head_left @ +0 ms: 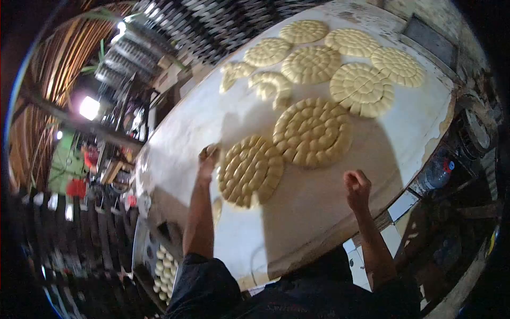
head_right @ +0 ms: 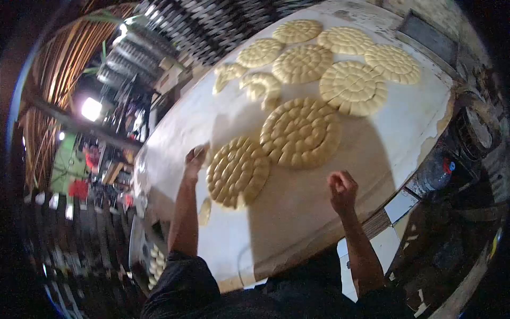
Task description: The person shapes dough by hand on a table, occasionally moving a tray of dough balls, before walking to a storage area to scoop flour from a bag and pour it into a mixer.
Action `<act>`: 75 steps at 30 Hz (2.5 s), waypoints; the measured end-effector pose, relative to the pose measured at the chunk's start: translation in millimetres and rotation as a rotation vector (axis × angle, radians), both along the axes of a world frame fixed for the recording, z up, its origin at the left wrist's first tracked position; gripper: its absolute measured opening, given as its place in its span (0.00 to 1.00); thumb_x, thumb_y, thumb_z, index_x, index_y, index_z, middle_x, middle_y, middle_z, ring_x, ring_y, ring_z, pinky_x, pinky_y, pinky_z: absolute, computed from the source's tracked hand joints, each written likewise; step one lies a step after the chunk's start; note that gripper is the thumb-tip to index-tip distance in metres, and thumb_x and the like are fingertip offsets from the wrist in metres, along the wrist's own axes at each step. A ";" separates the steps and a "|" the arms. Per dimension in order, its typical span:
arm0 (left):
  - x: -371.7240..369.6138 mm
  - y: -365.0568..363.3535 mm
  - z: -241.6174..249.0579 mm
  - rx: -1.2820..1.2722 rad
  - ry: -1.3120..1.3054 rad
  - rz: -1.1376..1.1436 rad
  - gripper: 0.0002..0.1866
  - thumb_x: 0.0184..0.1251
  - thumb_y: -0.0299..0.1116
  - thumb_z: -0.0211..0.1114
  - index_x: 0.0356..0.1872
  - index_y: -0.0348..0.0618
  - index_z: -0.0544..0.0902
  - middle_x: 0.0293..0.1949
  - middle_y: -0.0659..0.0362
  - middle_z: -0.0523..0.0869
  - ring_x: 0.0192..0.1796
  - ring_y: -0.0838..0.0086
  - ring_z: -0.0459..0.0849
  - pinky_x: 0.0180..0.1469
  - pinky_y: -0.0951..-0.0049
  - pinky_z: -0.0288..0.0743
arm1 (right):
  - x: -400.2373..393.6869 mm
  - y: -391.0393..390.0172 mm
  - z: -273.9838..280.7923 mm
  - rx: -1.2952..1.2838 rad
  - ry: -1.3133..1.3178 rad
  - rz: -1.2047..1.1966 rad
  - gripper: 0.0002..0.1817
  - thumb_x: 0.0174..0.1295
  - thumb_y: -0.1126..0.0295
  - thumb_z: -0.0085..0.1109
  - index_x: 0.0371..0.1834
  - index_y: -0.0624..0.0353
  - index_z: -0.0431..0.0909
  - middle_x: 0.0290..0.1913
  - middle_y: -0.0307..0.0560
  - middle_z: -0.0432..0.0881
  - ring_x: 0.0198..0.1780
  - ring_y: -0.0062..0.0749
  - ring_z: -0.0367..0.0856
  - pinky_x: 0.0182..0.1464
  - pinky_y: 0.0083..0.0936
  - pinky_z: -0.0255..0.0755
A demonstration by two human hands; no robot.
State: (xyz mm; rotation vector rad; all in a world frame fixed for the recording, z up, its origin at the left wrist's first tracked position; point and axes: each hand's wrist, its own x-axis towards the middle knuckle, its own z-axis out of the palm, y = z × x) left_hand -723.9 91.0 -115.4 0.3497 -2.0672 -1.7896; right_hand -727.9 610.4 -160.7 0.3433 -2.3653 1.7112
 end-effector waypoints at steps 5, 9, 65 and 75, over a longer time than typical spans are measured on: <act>179.1 167.1 62.2 0.146 0.237 0.053 0.18 0.64 0.21 0.66 0.52 0.42 0.72 0.48 0.60 0.81 0.49 0.77 0.78 0.52 0.74 0.74 | 131.0 -154.9 36.2 -0.637 -0.475 0.643 0.30 0.70 0.46 0.52 0.57 0.65 0.72 0.46 0.51 0.81 0.47 0.36 0.81 0.50 0.32 0.74; 279.6 203.3 65.4 0.331 0.301 0.024 0.24 0.66 0.19 0.63 0.51 0.46 0.57 0.50 0.55 0.74 0.52 0.72 0.77 0.55 0.69 0.75 | 230.6 -211.0 81.8 -0.872 -0.335 0.511 0.26 0.69 0.58 0.59 0.61 0.64 0.67 0.46 0.49 0.81 0.45 0.34 0.81 0.49 0.32 0.76; 294.2 180.9 -63.2 -0.827 -0.088 0.110 0.11 0.60 0.30 0.63 0.45 0.48 0.82 0.44 0.53 0.84 0.50 0.56 0.81 0.52 0.57 0.76 | 91.2 -128.7 -13.5 0.632 0.397 0.486 0.09 0.59 0.73 0.56 0.41 0.66 0.74 0.43 0.55 0.78 0.48 0.52 0.76 0.56 0.45 0.67; 360.7 116.4 15.3 -0.162 -0.181 -0.103 0.16 0.68 0.37 0.63 0.53 0.42 0.81 0.38 0.51 0.86 0.39 0.55 0.85 0.42 0.59 0.79 | 223.7 -254.8 43.4 -0.204 -0.733 0.779 0.16 0.72 0.61 0.48 0.50 0.62 0.75 0.36 0.45 0.81 0.28 0.25 0.78 0.26 0.23 0.72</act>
